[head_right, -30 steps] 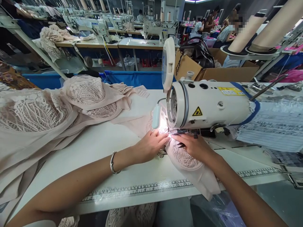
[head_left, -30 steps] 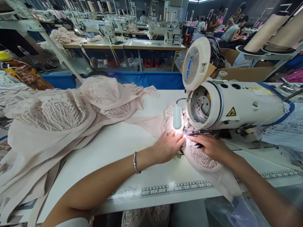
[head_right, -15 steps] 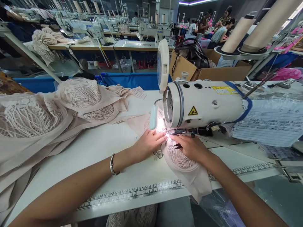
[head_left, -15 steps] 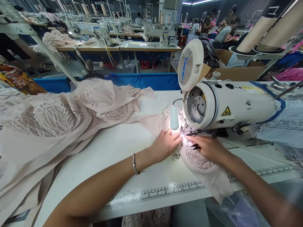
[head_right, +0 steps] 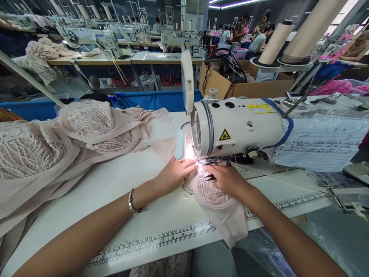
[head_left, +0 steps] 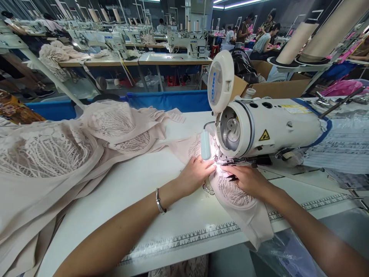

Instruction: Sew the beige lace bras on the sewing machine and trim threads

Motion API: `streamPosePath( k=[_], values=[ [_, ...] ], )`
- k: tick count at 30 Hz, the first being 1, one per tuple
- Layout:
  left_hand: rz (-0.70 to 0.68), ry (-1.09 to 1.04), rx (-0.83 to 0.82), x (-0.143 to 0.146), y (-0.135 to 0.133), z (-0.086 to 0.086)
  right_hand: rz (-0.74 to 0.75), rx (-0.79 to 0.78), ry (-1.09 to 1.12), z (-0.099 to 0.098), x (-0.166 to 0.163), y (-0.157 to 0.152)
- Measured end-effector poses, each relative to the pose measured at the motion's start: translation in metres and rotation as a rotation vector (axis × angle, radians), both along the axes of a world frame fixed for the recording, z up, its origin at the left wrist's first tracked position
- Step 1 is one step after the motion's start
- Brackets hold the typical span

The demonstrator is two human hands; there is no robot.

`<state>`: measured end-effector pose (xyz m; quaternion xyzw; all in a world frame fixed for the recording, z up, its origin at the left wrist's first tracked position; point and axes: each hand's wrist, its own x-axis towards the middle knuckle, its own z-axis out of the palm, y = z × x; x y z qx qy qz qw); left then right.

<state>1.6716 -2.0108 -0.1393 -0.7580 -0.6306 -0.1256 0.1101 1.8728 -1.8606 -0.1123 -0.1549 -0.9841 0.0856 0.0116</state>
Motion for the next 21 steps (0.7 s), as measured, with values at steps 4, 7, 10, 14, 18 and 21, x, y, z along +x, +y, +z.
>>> streamPosePath(
  k=[4,7,10,14,18,21],
  values=[
    [-0.003,-0.029,-0.03,-0.003,0.001,0.002,-0.029,0.0,-0.012,0.001,-0.001,0.0],
    [-0.006,-0.045,-0.041,-0.005,0.002,0.004,-0.065,-0.013,-0.034,0.001,-0.002,0.001],
    [-0.008,-0.051,-0.041,-0.005,0.002,0.005,-0.082,-0.049,-0.032,0.0,-0.001,0.001],
    [-0.005,-0.048,-0.03,-0.004,0.004,0.003,-0.056,-0.044,0.026,-0.007,0.001,0.003],
    [-0.026,-0.128,-0.022,-0.007,0.011,0.001,0.028,0.029,0.102,-0.022,0.003,0.008],
    [-0.062,-0.196,-0.03,-0.012,0.021,0.004,0.037,0.05,0.172,-0.03,0.003,0.009]
  ],
)
